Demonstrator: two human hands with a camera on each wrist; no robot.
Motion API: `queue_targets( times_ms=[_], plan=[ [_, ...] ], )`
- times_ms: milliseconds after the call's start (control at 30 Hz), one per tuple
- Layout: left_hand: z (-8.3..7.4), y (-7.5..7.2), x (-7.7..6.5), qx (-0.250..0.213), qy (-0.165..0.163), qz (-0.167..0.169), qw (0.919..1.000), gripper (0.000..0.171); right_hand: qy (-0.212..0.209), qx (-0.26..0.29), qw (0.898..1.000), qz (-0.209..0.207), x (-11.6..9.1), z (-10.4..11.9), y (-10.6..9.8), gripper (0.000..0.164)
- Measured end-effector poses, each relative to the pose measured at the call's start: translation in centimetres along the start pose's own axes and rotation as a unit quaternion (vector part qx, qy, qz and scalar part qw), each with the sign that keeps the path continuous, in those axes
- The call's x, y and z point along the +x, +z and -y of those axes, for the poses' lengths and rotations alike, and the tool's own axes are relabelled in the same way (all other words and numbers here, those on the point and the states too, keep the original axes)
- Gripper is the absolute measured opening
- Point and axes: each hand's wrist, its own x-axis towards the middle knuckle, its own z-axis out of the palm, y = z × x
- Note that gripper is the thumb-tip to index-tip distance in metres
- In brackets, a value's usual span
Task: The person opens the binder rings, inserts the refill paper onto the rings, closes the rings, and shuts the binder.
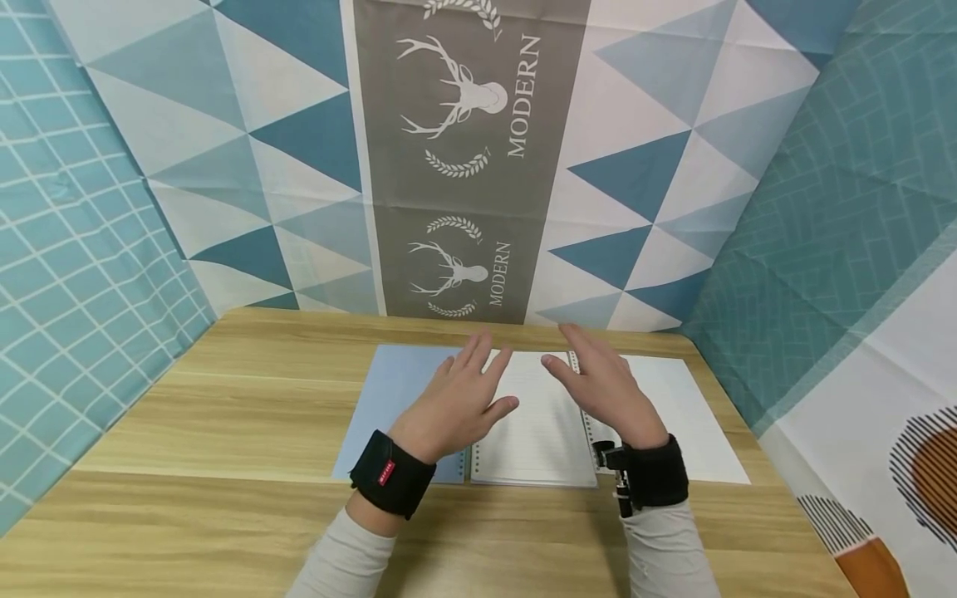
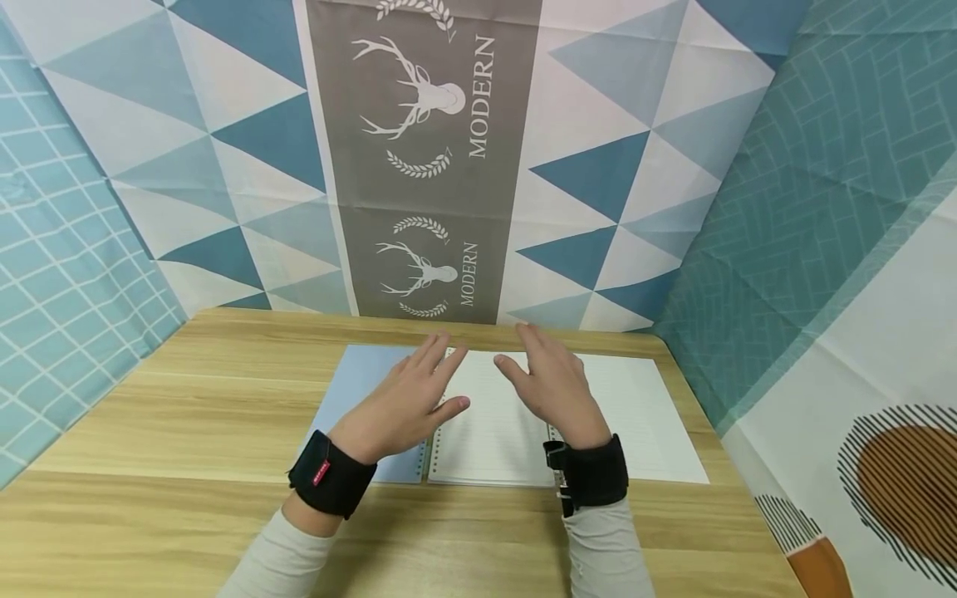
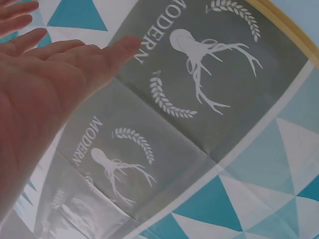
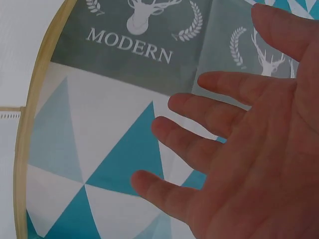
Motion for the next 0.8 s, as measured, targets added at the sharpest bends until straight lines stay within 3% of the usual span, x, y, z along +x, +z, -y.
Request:
queue_targets(
  times_ms=[300, 800],
  plan=[
    [-1.4, 0.8, 0.1, 0.034, 0.038, 0.009, 0.9987, 0.069, 0.033, 0.000, 0.999, -0.009, -0.6, -1.8, -1.5, 0.068],
    [-5.5, 4.4, 0.3, 0.087, 0.113, 0.037, 0.9890, 0.068, 0.157, -0.066, 0.985, -0.013, -2.0, -7.0, -3.5, 0.073]
  ],
)
